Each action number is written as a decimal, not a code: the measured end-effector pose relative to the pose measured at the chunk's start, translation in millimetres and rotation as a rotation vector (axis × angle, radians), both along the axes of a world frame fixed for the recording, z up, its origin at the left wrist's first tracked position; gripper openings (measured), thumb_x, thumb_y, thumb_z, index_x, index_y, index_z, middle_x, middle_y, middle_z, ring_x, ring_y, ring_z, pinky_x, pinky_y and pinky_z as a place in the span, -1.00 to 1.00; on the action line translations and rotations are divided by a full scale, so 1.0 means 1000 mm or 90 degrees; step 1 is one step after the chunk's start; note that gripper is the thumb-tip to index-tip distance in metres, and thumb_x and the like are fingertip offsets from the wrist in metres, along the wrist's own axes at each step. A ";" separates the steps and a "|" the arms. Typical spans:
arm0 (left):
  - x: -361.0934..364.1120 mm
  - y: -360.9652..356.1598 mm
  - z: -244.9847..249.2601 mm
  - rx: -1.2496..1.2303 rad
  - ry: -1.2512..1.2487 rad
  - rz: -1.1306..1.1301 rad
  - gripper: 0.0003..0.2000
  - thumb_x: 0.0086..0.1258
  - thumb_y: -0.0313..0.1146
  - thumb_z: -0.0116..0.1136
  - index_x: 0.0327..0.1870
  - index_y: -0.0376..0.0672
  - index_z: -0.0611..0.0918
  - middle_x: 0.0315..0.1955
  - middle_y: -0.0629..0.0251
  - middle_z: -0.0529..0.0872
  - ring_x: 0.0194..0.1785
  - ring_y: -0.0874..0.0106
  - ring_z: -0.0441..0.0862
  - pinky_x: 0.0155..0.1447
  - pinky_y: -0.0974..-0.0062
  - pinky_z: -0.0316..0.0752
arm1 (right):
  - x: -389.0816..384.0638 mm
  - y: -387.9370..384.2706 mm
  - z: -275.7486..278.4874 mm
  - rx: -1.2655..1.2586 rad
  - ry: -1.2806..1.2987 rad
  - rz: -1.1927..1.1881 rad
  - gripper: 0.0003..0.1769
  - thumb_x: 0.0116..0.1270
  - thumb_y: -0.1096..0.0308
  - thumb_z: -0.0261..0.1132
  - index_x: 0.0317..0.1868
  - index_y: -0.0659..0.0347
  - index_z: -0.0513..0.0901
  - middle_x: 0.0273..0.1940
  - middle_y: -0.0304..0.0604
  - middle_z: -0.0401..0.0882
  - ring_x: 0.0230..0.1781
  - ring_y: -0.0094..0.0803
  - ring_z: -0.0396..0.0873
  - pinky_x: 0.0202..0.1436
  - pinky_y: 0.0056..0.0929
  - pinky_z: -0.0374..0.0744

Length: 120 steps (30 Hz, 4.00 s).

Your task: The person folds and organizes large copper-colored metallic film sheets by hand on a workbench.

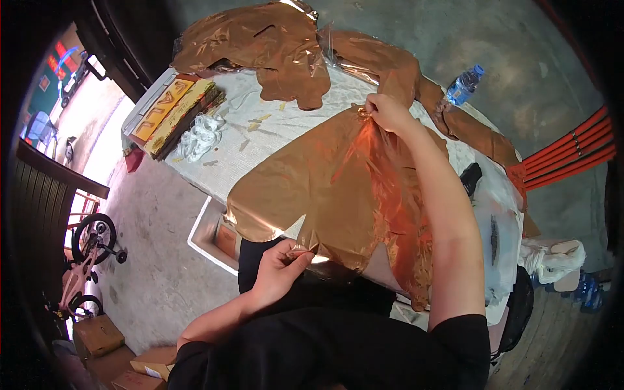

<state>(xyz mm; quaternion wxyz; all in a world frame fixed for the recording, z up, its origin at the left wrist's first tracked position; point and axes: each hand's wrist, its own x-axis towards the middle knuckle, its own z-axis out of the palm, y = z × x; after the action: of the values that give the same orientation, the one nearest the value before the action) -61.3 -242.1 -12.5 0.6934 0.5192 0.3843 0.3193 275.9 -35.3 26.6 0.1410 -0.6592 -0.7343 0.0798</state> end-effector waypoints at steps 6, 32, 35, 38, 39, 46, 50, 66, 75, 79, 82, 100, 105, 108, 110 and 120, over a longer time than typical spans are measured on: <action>-0.010 0.002 -0.001 -0.064 -0.063 -0.028 -0.78 0.45 -0.33 0.02 -0.12 -0.30 0.62 -0.43 0.49 0.63 -0.39 0.73 0.48 -0.29 0.73 0.42 | -0.005 0.000 -0.001 -0.002 0.062 0.001 -0.92 0.05 0.56 0.09 -0.44 0.24 0.51 -0.42 -0.03 0.57 -0.32 -0.12 0.56 -0.28 -0.24 0.46; -0.005 0.005 0.004 -0.027 0.017 0.024 -0.88 0.39 -0.44 0.08 -0.32 -0.28 0.61 -0.51 0.53 0.58 -0.44 0.77 0.38 -0.34 0.73 0.28 | -0.017 -0.023 -0.025 0.280 0.075 0.073 -0.79 0.18 0.33 0.22 -0.20 0.19 0.62 -0.13 -0.13 0.53 -0.02 -0.15 0.47 0.06 -0.22 0.43; -0.005 0.005 0.006 -0.026 0.014 0.022 -0.88 0.40 -0.44 0.08 -0.32 -0.28 0.61 -0.51 0.53 0.58 -0.43 0.77 0.38 -0.34 0.73 0.29 | -0.022 -0.024 -0.029 0.291 0.084 0.093 -0.78 0.20 0.29 0.20 -0.18 0.14 0.63 -0.12 -0.15 0.51 -0.05 -0.16 0.47 0.04 -0.23 0.43; -0.006 0.005 0.004 -0.031 0.009 0.019 -0.88 0.40 -0.44 0.07 -0.32 -0.28 0.61 -0.51 0.53 0.58 -0.44 0.76 0.39 -0.34 0.74 0.29 | -0.026 -0.028 -0.028 0.252 -0.003 0.098 -0.78 0.20 0.26 0.20 -0.16 0.10 0.64 -0.12 -0.15 0.50 -0.07 -0.18 0.47 0.03 -0.24 0.43; -0.006 0.005 0.002 -0.034 0.003 0.018 -0.88 0.40 -0.44 0.08 -0.32 -0.27 0.61 -0.51 0.53 0.58 -0.44 0.76 0.39 -0.34 0.74 0.29 | -0.026 -0.029 -0.029 0.253 -0.003 0.099 -0.78 0.20 0.26 0.20 -0.16 0.10 0.64 -0.12 -0.15 0.50 -0.07 -0.18 0.47 0.03 -0.24 0.43; -0.007 0.004 -0.001 -0.042 0.000 0.004 -0.89 0.39 -0.43 0.07 -0.28 -0.27 0.61 -0.49 0.53 0.58 -0.43 0.75 0.40 -0.32 0.74 0.29 | -0.024 -0.038 -0.027 0.229 -0.016 0.095 -0.71 0.25 0.22 0.16 -0.08 0.12 0.63 -0.03 -0.12 0.51 0.03 -0.17 0.46 0.08 -0.22 0.41; -0.006 0.004 0.002 -0.035 -0.001 -0.006 -0.89 0.39 -0.44 0.07 -0.27 -0.28 0.61 -0.49 0.52 0.58 -0.42 0.75 0.41 -0.30 0.74 0.30 | -0.021 -0.040 -0.027 0.283 -0.008 0.085 -0.70 0.26 0.22 0.17 -0.07 0.16 0.61 -0.01 -0.10 0.52 0.05 -0.16 0.46 0.11 -0.23 0.40; -0.005 0.003 0.001 -0.039 0.003 0.000 -0.87 0.39 -0.41 0.09 -0.29 -0.27 0.62 -0.49 0.52 0.59 -0.42 0.75 0.41 -0.31 0.74 0.30 | -0.017 -0.061 -0.038 0.271 0.006 0.059 -0.68 0.24 0.21 0.20 -0.06 0.21 0.55 0.07 -0.03 0.45 0.13 -0.10 0.38 0.20 -0.19 0.33; -0.002 0.004 0.010 -0.075 -0.024 0.003 -0.89 0.37 -0.46 0.11 -0.21 -0.29 0.62 -0.37 0.46 0.66 -0.32 0.73 0.50 -0.22 0.72 0.38 | -0.018 -0.056 -0.028 0.172 -0.055 0.123 -0.61 0.31 0.18 0.13 0.06 0.21 0.46 0.12 -0.05 0.41 0.21 -0.11 0.34 0.26 -0.19 0.31; -0.005 0.004 0.007 -0.072 -0.026 -0.007 -0.88 0.36 -0.48 0.11 -0.16 -0.30 0.62 -0.33 0.44 0.68 -0.28 0.71 0.53 -0.17 0.72 0.40 | -0.017 -0.055 -0.035 0.204 -0.129 0.121 -0.60 0.33 0.20 0.11 0.11 0.20 0.45 0.16 -0.08 0.39 0.24 -0.12 0.32 0.25 -0.16 0.33; -0.005 0.004 0.006 -0.056 -0.048 -0.015 -0.87 0.37 -0.46 0.10 -0.15 -0.29 0.62 -0.34 0.44 0.67 -0.32 0.72 0.53 -0.21 0.72 0.42 | -0.015 -0.052 -0.038 0.198 -0.133 0.123 -0.59 0.33 0.17 0.10 0.12 0.19 0.45 0.18 -0.07 0.38 0.24 -0.11 0.31 0.28 -0.11 0.29; -0.006 0.007 0.006 -0.068 -0.021 0.006 -0.82 0.42 -0.35 0.05 -0.33 -0.26 0.61 -0.51 0.51 0.59 -0.48 0.76 0.39 -0.38 0.73 0.28 | -0.036 -0.053 -0.023 0.184 -0.050 0.144 -0.61 0.34 0.08 0.10 0.08 0.07 0.50 0.24 -0.02 0.31 0.29 -0.15 0.25 0.33 -0.12 0.17; -0.009 0.006 -0.003 -0.094 -0.048 0.004 -0.80 0.43 -0.35 0.02 -0.19 -0.31 0.61 -0.42 0.42 0.66 -0.42 0.72 0.50 -0.33 0.73 0.40 | -0.031 -0.053 -0.028 0.182 -0.018 0.130 -0.62 0.32 0.05 0.13 0.05 0.04 0.52 0.26 -0.02 0.30 0.30 -0.15 0.23 0.35 -0.03 0.12; -0.004 0.006 0.002 -0.086 -0.035 0.034 -0.80 0.41 -0.34 0.07 -0.40 -0.26 0.60 -0.59 0.54 0.54 -0.51 0.79 0.41 -0.41 0.77 0.38 | -0.029 -0.055 -0.030 0.200 -0.004 0.139 -0.63 0.32 0.07 0.13 0.04 0.07 0.51 0.25 -0.02 0.30 0.30 -0.15 0.23 0.35 -0.04 0.12; -0.008 0.006 -0.004 -0.084 -0.040 0.018 -0.81 0.43 -0.34 0.04 -0.30 -0.28 0.60 -0.51 0.48 0.60 -0.48 0.75 0.45 -0.39 0.75 0.39 | -0.029 -0.058 -0.028 0.241 -0.005 0.113 -0.62 0.33 0.07 0.13 0.04 0.10 0.51 0.26 -0.04 0.29 0.30 -0.14 0.22 0.35 -0.05 0.12; -0.006 0.007 0.011 -0.129 -0.080 0.036 -0.80 0.44 -0.34 0.02 -0.30 -0.27 0.61 -0.51 0.48 0.61 -0.46 0.75 0.50 -0.37 0.75 0.45 | -0.016 -0.067 -0.031 0.139 -0.039 0.051 -0.50 0.32 0.06 0.13 0.17 0.13 0.39 0.25 -0.04 0.28 0.35 -0.13 0.16 0.38 -0.03 0.10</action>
<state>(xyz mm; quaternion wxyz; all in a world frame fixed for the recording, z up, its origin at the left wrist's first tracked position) -67.2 -235.0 -1.6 0.7555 0.4143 0.3854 0.3302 259.9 -101.9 -4.7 0.1863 -0.6119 -0.7685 -0.0156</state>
